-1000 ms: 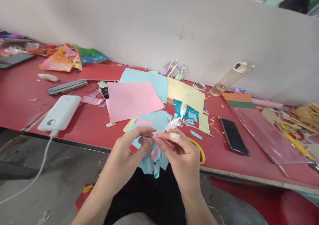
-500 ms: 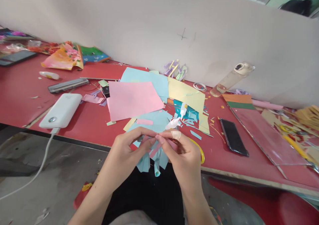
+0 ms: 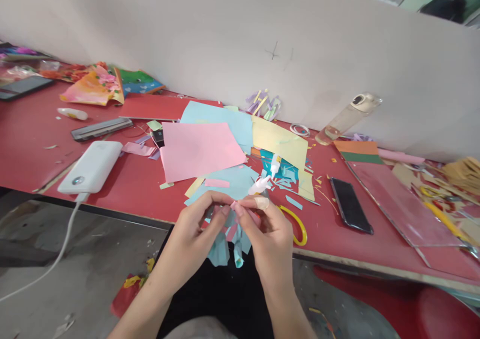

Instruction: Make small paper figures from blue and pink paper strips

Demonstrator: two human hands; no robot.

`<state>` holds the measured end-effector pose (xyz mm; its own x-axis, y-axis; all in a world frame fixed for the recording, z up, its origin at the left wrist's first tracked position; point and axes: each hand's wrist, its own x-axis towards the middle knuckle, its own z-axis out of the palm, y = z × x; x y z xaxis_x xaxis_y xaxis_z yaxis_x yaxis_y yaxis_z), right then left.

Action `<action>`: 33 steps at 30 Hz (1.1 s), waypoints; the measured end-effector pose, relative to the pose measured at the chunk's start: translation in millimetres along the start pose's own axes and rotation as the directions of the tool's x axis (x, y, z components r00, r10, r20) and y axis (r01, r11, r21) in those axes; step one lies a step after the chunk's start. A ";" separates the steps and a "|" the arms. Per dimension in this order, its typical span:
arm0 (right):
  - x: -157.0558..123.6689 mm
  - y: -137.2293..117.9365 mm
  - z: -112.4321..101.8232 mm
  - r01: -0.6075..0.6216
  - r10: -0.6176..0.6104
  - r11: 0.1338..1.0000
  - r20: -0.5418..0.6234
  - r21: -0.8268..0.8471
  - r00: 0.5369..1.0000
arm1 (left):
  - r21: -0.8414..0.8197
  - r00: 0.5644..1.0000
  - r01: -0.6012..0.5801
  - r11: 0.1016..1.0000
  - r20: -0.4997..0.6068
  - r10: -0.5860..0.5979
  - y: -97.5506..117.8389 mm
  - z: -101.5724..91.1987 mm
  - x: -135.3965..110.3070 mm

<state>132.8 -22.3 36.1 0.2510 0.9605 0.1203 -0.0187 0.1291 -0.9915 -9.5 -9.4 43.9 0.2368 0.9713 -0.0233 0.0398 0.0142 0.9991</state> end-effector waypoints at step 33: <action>-4.4 1.1 1.2 -0.121 0.130 0.989 -0.104 0.089 0.986 | 0.124 0.991 0.037 0.992 -0.128 -0.021 -10.2 -0.3 5.5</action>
<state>130.6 -26.1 34.5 0.3456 0.9383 -0.0154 -0.1345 0.0333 -0.9903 -8.8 -4.1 33.6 0.1093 0.9932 -0.0398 0.1690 0.0208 0.9854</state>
